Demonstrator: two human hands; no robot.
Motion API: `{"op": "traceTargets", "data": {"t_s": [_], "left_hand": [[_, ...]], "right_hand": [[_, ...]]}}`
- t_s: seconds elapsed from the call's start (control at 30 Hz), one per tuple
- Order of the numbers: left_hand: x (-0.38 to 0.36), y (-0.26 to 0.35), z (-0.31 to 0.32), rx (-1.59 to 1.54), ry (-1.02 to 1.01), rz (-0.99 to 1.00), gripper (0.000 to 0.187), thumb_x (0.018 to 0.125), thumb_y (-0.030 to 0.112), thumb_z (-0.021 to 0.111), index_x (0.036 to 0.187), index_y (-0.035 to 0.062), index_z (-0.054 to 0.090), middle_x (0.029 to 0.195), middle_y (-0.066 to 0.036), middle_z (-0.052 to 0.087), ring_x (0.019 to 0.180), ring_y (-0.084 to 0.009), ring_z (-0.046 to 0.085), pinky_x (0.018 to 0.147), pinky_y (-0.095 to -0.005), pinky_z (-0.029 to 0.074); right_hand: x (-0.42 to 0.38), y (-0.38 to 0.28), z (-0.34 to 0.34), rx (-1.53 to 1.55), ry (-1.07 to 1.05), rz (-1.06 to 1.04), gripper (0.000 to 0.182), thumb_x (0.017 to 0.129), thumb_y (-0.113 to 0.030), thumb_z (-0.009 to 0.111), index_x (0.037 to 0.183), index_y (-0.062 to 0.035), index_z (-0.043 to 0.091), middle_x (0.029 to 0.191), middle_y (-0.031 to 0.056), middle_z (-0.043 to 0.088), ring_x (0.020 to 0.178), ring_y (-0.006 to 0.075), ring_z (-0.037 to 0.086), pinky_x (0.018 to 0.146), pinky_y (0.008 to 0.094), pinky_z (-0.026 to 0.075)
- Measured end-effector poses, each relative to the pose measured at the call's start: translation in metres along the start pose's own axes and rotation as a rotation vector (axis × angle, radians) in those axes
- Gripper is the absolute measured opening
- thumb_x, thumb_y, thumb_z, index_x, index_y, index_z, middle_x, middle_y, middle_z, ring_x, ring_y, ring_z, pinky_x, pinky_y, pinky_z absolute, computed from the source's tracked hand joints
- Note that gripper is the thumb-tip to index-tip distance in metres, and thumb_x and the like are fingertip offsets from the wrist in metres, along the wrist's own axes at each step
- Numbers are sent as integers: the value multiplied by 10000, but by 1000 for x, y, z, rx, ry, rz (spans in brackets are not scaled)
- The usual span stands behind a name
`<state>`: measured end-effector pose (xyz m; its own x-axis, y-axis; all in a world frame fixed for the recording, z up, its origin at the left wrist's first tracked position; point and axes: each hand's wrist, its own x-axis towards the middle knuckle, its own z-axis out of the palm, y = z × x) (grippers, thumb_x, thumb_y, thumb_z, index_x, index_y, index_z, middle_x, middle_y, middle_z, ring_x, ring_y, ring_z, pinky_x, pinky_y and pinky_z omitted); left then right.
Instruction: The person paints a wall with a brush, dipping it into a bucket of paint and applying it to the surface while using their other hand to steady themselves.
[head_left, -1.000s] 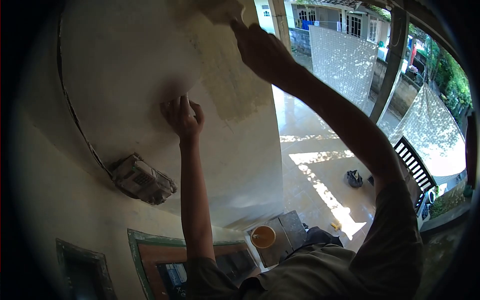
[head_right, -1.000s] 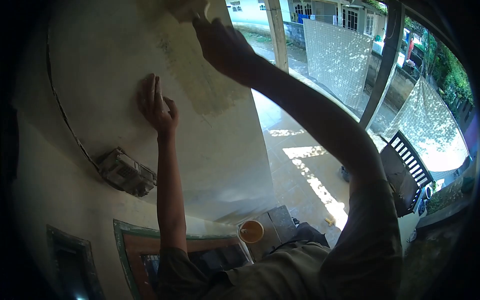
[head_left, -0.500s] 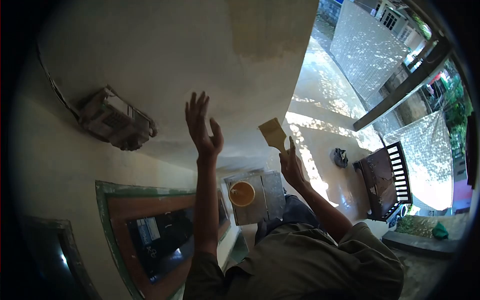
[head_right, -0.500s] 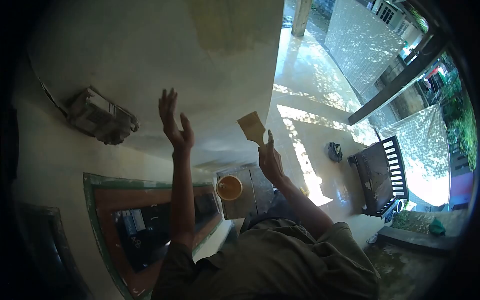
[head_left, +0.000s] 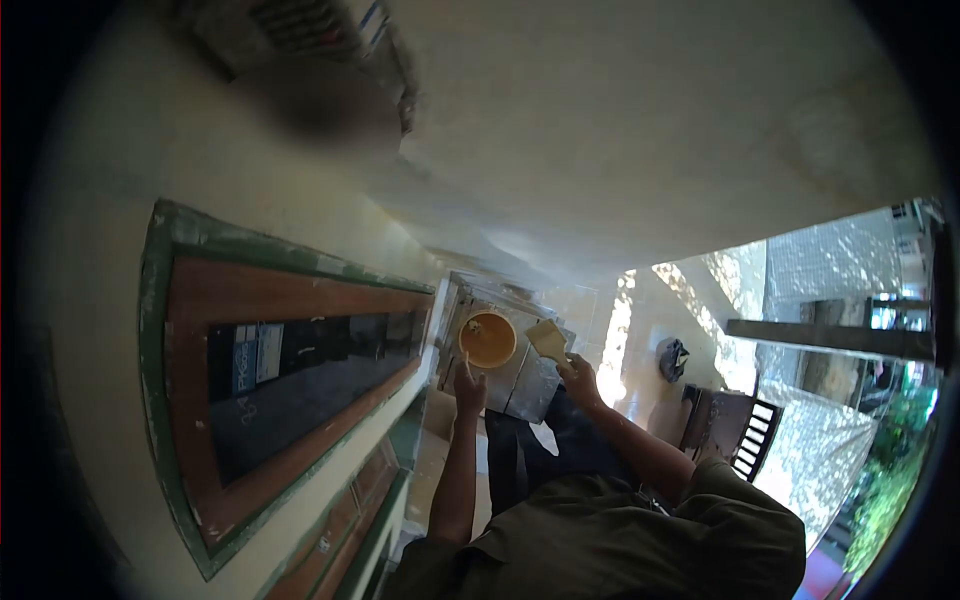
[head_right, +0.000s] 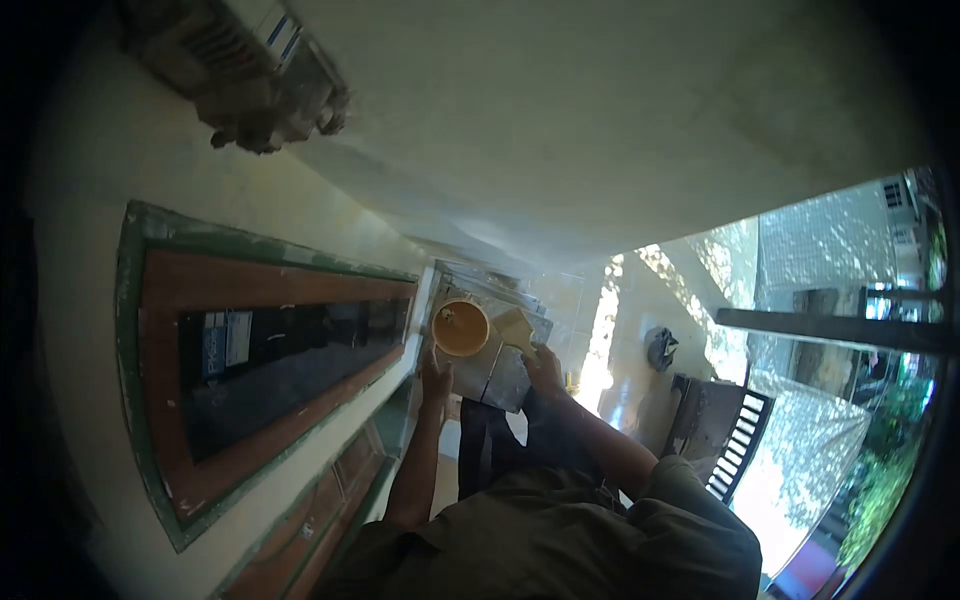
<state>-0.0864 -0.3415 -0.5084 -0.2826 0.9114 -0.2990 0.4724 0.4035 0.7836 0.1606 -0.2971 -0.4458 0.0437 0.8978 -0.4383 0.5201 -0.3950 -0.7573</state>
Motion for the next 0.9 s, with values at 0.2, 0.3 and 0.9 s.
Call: {"op": "traceTargets", "data": {"t_s": [0.2,0.3,0.9], "left_hand": [[-24,-48,35,-137,115,-428,631,812,134,544,1382,-31,328,1397,-271,358,1328,-382,320,1117,-414,231],[-20,-69,56,-193,178,-448,619,822,137,531,1379,-43,328,1392,-276,367,1319,-385,336,1114,-412,240],[14,-109,110,-204,240,-369,706,863,165,581,1425,-44,208,1469,-263,243,1392,-338,217,1142,-392,189]], "right_hand": [[53,-3,26,-212,-310,-151,378,831,-168,636,1146,26,557,896,229,649,833,341,642,732,396,492],[78,-14,40,-404,-519,-163,387,861,-193,572,1189,6,525,981,268,628,950,412,607,806,469,468],[141,3,134,-1072,-748,-431,399,829,-98,457,1178,95,467,850,245,649,801,382,651,692,466,520]]}}
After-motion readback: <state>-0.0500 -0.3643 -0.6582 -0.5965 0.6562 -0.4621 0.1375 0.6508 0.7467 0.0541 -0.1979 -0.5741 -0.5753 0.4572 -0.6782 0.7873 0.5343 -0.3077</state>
